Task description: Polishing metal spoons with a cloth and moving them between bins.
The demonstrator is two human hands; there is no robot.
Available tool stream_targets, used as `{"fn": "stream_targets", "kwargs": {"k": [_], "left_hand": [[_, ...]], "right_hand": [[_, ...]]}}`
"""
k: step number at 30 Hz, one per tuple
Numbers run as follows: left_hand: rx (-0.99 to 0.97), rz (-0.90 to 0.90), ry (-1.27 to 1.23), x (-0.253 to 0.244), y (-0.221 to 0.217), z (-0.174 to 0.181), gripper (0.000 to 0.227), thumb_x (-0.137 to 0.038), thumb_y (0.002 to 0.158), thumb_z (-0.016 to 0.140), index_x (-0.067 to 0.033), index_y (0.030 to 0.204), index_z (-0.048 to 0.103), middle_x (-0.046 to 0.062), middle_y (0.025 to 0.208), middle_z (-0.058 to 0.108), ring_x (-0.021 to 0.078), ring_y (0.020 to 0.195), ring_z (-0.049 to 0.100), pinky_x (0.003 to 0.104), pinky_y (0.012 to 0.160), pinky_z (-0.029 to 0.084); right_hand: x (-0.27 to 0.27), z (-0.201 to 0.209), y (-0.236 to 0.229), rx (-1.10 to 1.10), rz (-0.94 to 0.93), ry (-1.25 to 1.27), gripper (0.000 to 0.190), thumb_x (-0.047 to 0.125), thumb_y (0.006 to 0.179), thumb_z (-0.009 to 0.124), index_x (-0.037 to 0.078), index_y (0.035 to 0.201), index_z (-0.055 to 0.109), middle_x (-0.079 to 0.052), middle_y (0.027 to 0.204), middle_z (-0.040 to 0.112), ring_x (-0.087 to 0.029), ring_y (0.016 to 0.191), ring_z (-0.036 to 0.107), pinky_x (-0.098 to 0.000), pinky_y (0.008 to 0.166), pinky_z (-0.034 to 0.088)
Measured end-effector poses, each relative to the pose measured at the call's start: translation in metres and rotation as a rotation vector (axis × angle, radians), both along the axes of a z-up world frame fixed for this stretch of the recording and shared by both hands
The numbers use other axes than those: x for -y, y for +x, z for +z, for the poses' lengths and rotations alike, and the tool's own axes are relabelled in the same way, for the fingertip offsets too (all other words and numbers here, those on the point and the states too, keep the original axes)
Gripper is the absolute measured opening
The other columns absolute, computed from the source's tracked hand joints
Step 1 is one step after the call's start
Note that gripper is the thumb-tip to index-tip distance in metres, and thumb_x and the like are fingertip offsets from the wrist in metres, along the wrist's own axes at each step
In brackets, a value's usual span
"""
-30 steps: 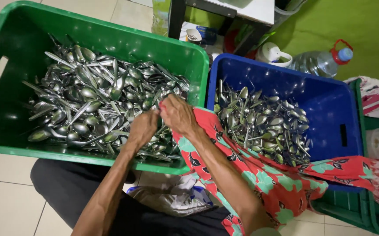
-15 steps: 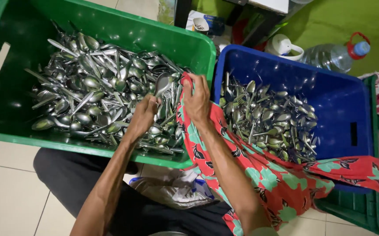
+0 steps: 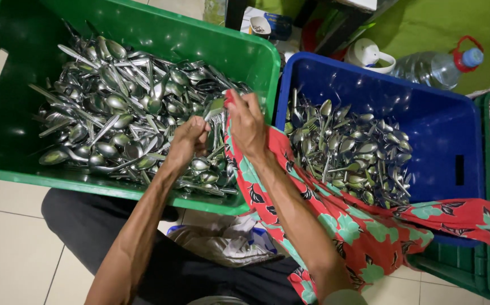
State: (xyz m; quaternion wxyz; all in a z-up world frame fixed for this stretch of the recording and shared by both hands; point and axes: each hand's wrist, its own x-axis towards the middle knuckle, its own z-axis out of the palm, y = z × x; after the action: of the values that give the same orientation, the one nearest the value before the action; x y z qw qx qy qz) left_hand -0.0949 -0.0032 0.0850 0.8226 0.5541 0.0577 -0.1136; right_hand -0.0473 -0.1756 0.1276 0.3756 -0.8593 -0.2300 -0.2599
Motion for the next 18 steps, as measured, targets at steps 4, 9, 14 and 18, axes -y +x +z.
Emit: {"fn": "stream_targets", "kwargs": {"k": [4, 9, 14, 18], "left_hand": [[0.039, 0.022, -0.038, 0.001, 0.003, -0.007, 0.028, -0.026, 0.111, 0.042, -0.0042, 0.102, 0.056, -0.001, 0.063, 0.038, 0.0066, 0.043, 0.034, 0.021, 0.035, 0.033], [0.115, -0.036, 0.126, 0.0, -0.001, -0.001, 0.029, -0.023, 0.11, 0.046, -0.0023, 0.096, 0.061, 0.001, 0.061, 0.042, 0.009, 0.042, 0.041, 0.021, 0.037, 0.035], [0.242, -0.058, 0.545, 0.0, -0.015, 0.04, 0.028, -0.024, 0.111, 0.048, -0.0048, 0.095, 0.062, 0.011, 0.063, 0.052, 0.0235, 0.053, 0.049, 0.035, 0.051, 0.041], [0.46, -0.046, 0.945, -0.001, -0.017, 0.037, 0.024, -0.028, 0.111, 0.049, -0.0099, 0.098, 0.058, 0.02, 0.061, 0.057, 0.0408, 0.055, 0.057, 0.05, 0.057, 0.044]], "right_hand": [[-0.006, -0.008, 0.002, 0.194, 0.15, -0.171, 0.026, 0.005, 0.101, 0.055, -0.003, 0.123, 0.066, -0.007, 0.09, 0.051, -0.024, 0.073, 0.059, -0.0333, 0.065, 0.053], [0.001, -0.006, 0.004, -0.007, 0.052, 0.055, 0.019, 0.01, 0.103, 0.056, -0.003, 0.108, 0.068, -0.012, 0.09, 0.054, -0.035, 0.078, 0.059, -0.0414, 0.071, 0.049], [0.0, -0.002, 0.0, 0.063, 0.046, -0.107, 0.013, 0.016, 0.099, 0.062, 0.005, 0.098, 0.068, -0.009, 0.087, 0.055, -0.032, 0.083, 0.059, -0.0377, 0.075, 0.051], [-0.004, -0.004, -0.001, 0.114, 0.144, -0.216, 0.012, 0.016, 0.099, 0.061, 0.012, 0.104, 0.071, -0.001, 0.088, 0.054, -0.025, 0.081, 0.062, -0.0364, 0.072, 0.055]]}}
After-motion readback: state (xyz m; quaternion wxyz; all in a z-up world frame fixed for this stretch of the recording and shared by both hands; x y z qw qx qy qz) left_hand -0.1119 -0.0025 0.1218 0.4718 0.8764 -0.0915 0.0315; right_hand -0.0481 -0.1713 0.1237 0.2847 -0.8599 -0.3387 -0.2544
